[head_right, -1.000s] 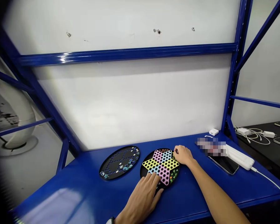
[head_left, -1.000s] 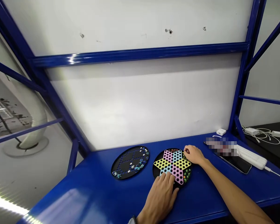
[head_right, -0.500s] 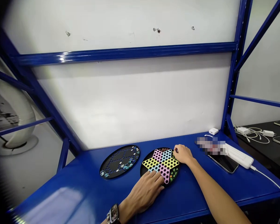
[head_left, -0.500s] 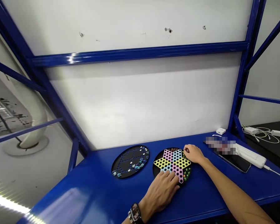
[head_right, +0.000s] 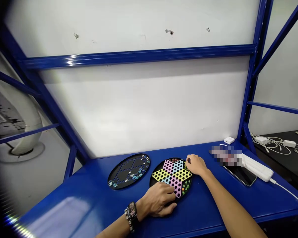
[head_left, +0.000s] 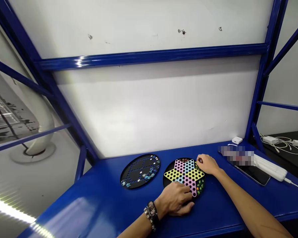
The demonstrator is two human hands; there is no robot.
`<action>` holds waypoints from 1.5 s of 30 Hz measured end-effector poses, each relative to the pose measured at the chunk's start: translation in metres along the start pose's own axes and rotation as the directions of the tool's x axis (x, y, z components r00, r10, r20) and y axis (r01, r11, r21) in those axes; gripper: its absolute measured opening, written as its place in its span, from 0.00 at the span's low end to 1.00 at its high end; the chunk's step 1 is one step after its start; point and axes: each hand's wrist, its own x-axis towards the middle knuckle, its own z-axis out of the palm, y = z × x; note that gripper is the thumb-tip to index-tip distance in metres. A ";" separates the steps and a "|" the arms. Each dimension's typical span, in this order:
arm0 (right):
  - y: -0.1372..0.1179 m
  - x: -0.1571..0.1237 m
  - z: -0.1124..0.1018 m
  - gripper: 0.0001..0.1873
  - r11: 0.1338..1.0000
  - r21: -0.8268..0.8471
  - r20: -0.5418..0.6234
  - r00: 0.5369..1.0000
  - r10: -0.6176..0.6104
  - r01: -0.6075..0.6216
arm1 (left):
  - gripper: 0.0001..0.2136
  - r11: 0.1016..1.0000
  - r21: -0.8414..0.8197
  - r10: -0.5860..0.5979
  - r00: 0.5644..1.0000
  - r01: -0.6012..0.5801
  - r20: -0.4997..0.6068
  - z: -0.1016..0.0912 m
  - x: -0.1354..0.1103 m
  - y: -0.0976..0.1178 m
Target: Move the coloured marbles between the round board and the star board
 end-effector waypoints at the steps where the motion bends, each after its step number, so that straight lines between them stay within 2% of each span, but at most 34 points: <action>1: 0.000 0.000 0.000 0.07 1.000 0.000 0.000 1.000 0.001 -0.001 | 0.13 1.000 0.001 -0.007 1.000 0.007 0.006 0.001 0.000 0.000; 7: -0.001 0.000 -0.001 0.07 1.000 -0.008 0.000 1.000 0.000 0.000 | 0.13 0.995 -0.014 -0.099 0.994 0.100 0.037 0.001 -0.002 0.002; 15: -0.003 -0.001 -0.003 0.07 1.000 -0.004 0.019 1.000 0.018 -0.018 | 0.17 0.992 -0.062 -0.115 0.989 0.110 -0.090 0.002 -0.007 0.003; 18: -0.003 0.000 -0.003 0.07 1.000 0.003 0.025 0.999 0.025 -0.026 | 0.20 0.959 -0.161 -0.258 0.956 0.235 -0.142 0.003 -0.017 -0.007; 19: -0.003 0.000 -0.002 0.07 1.000 0.006 0.029 0.999 0.026 -0.026 | 0.21 0.926 -0.195 -0.355 0.921 0.324 -0.160 0.002 -0.023 -0.014; 20: -0.003 0.000 -0.002 0.07 1.000 0.008 0.032 0.999 0.024 -0.024 | 0.22 0.873 -0.220 -0.474 0.863 0.435 -0.177 -0.001 -0.032 -0.024; 21: -0.003 0.000 -0.002 0.07 1.000 0.009 0.034 0.999 0.019 -0.020 | 0.22 0.799 -0.233 -0.596 0.780 0.554 -0.191 -0.004 -0.041 -0.034; 23: -0.003 0.000 -0.002 0.07 1.000 0.007 0.033 0.999 0.010 -0.010 | 0.23 0.606 -0.218 -0.795 0.570 0.765 -0.209 -0.013 -0.062 -0.057; 24: -0.003 0.000 -0.001 0.07 1.000 0.005 0.032 0.999 0.010 -0.010 | 0.23 0.526 -0.194 -0.848 0.491 0.828 -0.199 -0.017 -0.074 -0.068; 25: -0.003 0.001 -0.001 0.07 1.000 0.003 0.031 0.999 0.013 -0.013 | 0.22 0.460 -0.171 -0.885 0.433 0.871 -0.173 -0.021 -0.084 -0.078; 27: -0.002 0.001 0.000 0.07 1.000 0.001 0.029 0.999 0.019 -0.019 | 0.22 0.379 -0.140 -0.925 0.370 0.915 -0.084 -0.027 -0.102 -0.091; 30: -0.002 0.000 0.000 0.07 1.000 0.004 0.025 1.000 0.012 -0.012 | 0.22 0.330 -0.121 -0.941 0.336 0.936 0.029 -0.033 -0.113 -0.095; 32: -0.003 0.000 -0.001 0.07 1.000 0.004 0.026 1.000 0.007 -0.007 | 0.21 0.342 -0.122 -0.939 0.344 0.932 -0.006 -0.037 -0.109 -0.087; 34: -0.004 -0.001 -0.002 0.07 1.000 -0.002 0.028 1.000 0.010 -0.010 | 0.18 0.416 -0.158 -0.910 0.409 0.896 -0.071 -0.043 -0.096 -0.070; 36: -0.004 -0.001 -0.003 0.07 1.000 -0.007 0.032 0.999 0.018 -0.017 | 0.16 0.536 -0.230 -0.842 0.534 0.812 -0.075 -0.049 -0.079 -0.043; 37: -0.004 -0.001 -0.004 0.07 1.000 -0.010 0.033 0.999 0.020 -0.020 | 0.16 0.596 -0.268 -0.792 0.609 0.756 -0.045 -0.050 -0.069 -0.027; 39: -0.004 -0.001 -0.004 0.07 1.000 -0.013 0.035 0.999 0.019 -0.019 | 0.13 0.686 -0.303 -0.688 0.725 0.662 0.027 -0.050 -0.051 0.005; 41: -0.003 -0.001 -0.004 0.07 1.000 -0.016 0.030 0.999 0.012 -0.011 | 0.10 0.725 -0.267 -0.638 0.765 0.634 0.086 -0.045 -0.037 0.032; 43: -0.002 0.000 -0.003 0.07 1.000 -0.012 0.023 1.000 -0.002 0.002 | 0.11 0.742 -0.187 -0.633 0.764 0.644 0.125 -0.039 -0.027 0.048; 45: -0.002 0.000 -0.002 0.07 1.000 -0.011 0.021 1.000 -0.006 0.006 | 0.12 0.747 -0.106 -0.639 0.753 0.656 0.155 -0.036 -0.021 0.053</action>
